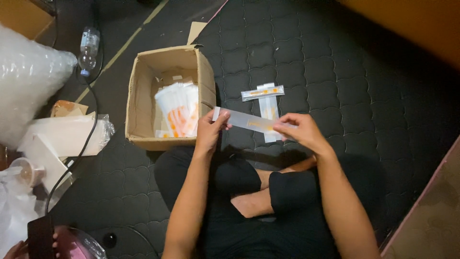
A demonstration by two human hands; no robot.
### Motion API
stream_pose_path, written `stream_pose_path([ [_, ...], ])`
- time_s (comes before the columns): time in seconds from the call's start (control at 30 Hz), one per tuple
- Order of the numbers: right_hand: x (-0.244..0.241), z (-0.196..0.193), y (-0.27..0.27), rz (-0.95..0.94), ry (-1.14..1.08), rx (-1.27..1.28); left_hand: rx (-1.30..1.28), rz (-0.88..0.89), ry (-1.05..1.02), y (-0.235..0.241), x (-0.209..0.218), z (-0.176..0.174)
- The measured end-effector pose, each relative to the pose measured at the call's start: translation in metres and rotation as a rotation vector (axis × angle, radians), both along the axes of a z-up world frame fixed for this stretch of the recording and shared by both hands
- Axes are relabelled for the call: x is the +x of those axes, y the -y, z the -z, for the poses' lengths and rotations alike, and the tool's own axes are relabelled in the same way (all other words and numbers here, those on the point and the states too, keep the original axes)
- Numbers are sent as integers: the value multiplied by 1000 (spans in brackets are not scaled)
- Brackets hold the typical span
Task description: The person picks up and handles plastic packaging sleeves one by one, turning them over to check the orange-and-white printed areas before stacking them on the floor.
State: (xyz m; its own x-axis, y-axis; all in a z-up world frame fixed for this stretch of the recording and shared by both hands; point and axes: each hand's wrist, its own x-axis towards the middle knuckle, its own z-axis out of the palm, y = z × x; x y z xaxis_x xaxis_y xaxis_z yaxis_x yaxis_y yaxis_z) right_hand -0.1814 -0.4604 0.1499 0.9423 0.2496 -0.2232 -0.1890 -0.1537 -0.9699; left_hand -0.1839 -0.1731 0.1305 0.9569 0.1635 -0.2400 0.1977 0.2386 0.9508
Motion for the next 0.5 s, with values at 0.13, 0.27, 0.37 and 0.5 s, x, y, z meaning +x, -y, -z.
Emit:
stream_pose_path([
  [0.13, -1, 12, 25, 43, 15, 2, 29, -3, 12, -1, -2, 1],
  [0.27, 0, 15, 39, 191, -24, 41, 95, 59, -12, 1, -1, 11],
  [0.37, -2, 16, 39, 248, -30, 66, 124, 90, -41, 1, -1, 15],
  [0.5, 2, 35, 41, 285, -30, 58, 109, 97, -84, 1, -3, 13],
])
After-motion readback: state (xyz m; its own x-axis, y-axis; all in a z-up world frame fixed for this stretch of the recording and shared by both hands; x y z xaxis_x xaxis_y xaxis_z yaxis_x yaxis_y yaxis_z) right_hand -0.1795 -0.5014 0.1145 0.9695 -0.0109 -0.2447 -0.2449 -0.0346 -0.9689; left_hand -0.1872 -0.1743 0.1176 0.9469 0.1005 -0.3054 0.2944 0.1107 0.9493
